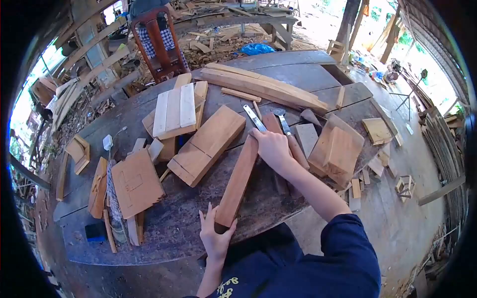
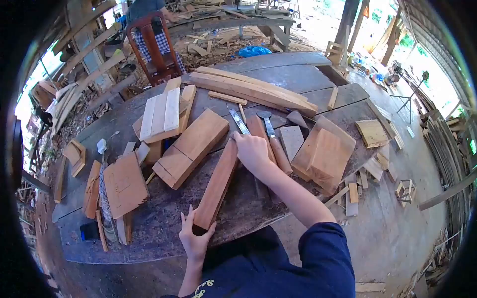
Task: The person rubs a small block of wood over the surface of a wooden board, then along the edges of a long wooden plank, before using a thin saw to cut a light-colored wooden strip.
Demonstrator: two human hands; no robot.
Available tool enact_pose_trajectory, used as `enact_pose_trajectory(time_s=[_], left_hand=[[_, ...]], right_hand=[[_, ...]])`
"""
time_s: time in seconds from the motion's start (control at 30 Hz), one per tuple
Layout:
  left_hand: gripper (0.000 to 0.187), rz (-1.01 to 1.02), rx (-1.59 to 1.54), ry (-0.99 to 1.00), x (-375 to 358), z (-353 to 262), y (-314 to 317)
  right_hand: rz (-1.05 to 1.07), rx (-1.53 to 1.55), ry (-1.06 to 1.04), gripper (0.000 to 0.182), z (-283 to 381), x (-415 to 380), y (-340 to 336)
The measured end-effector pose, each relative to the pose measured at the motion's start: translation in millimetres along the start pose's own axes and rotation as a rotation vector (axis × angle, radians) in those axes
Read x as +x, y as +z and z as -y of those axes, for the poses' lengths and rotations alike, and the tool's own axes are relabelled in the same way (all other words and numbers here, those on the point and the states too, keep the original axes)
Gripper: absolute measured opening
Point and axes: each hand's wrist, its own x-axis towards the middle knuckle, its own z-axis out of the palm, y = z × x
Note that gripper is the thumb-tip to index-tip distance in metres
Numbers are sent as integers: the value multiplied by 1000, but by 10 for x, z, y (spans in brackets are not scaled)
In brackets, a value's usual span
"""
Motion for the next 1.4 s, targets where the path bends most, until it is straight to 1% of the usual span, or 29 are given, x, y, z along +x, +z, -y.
enact_pose_trajectory(time_s=[0.03, 0.1, 0.17, 0.23, 0.27, 0.3, 0.37, 0.43, 0.47, 0.5, 0.53, 0.57, 0.6, 0.67, 0.7, 0.77, 0.8, 0.87, 0.9, 1.0, 1.07, 1.13, 1.2, 1.23, 1.27, 1.3, 1.33, 1.4], left_hand=[[54, -17, 2, 15, -7, 22, 16], [55, -34, 3, 31, -13, 41, 20], [57, -35, -5, -8, -24, 39, 18], [57, -5, -25, -8, -34, 63, -16], [57, 23, -43, -6, -37, 74, -27], [57, 26, -42, -6, -36, 88, -18], [56, 8, -34, 21, -45, 125, -4], [54, 2, -8, 6, -22, 72, -1], [53, -4, 18, -8, -18, 41, -2], [53, -3, 20, -8, -21, 26, -8], [52, -12, 13, 1, -16, 13, -12], [51, -22, 5, 10, -8, 1, -9], [51, -22, 6, 11, 0, -9, -6], [54, -44, 10, 22, 1, -14, -5], [54, -45, 15, 19, 1, -8, -6], [50, -32, 33, 22, -12, 12, 1], [50, -35, 40, 9, -32, 23, 5], [51, -48, 40, 36, -27, 44, 13], [51, -73, 53, 24, -30, 42, 16], [53, -40, 50, 45, -38, 80, 24], [54, -43, 54, 51, -44, 92, 32], [56, -24, 53, 80, -43, 80, 25], [55, -43, 65, 102, -49, 73, 41], [54, -51, 71, 133, -53, 79, 49], [53, -38, 103, 161, -55, 88, 48], [53, -46, 104, 158, -68, 93, 58], [55, -51, 114, 161, -95, 96, 79], [56, -67, 122, 164, -142, 53, 134]], right_hand=[[2, 2, -3, 47, 136, -7, -74], [91, -262, 122, 50, 577, -162, -221], [169, -90, -31, 52, 922, -512, -315], [188, 46, -279, 54, 1292, -906, -584], [187, 64, -382, 55, 1477, -1054, -793], [167, 176, -406, 55, 1605, -1182, -851], [219, 249, -472, 50, 1498, -1201, -857], [291, 215, -371, 50, 1307, -974, -849], [313, 159, -311, 45, 1179, -815, -795], [254, 55, -204, 42, 1021, -717, -575], [222, -54, -116, 35, 855, -547, -461], [220, -44, -14, 30, 654, -352, -369], [229, -96, 46, 28, 452, -172, -272], [81, -87, 18, 17, 199, 79, -229], [82, -82, 17, 17, 248, 81, -247], [77, -197, 83, 14, 393, 60, -274], [176, -180, 138, 35, 537, -24, -292], [197, -275, 61, 53, 899, -353, -352], [185, -365, -26, 65, 1064, -581, -332], [249, -211, -62, 59, 1569, -973, -816], [294, -142, -45, 58, 1599, -1026, -930], [330, -115, -49, 58, 1510, -957, -978], [368, -234, -63, 57, 1362, -839, -949], [420, -189, 37, 64, 1245, -790, -813], [393, -216, 79, 62, 1113, -690, -728], [372, -246, 79, 55, 961, -591, -651], [315, -276, 124, 47, 849, -464, -570], [293, -274, 136, 47, 623, -204, -478]])
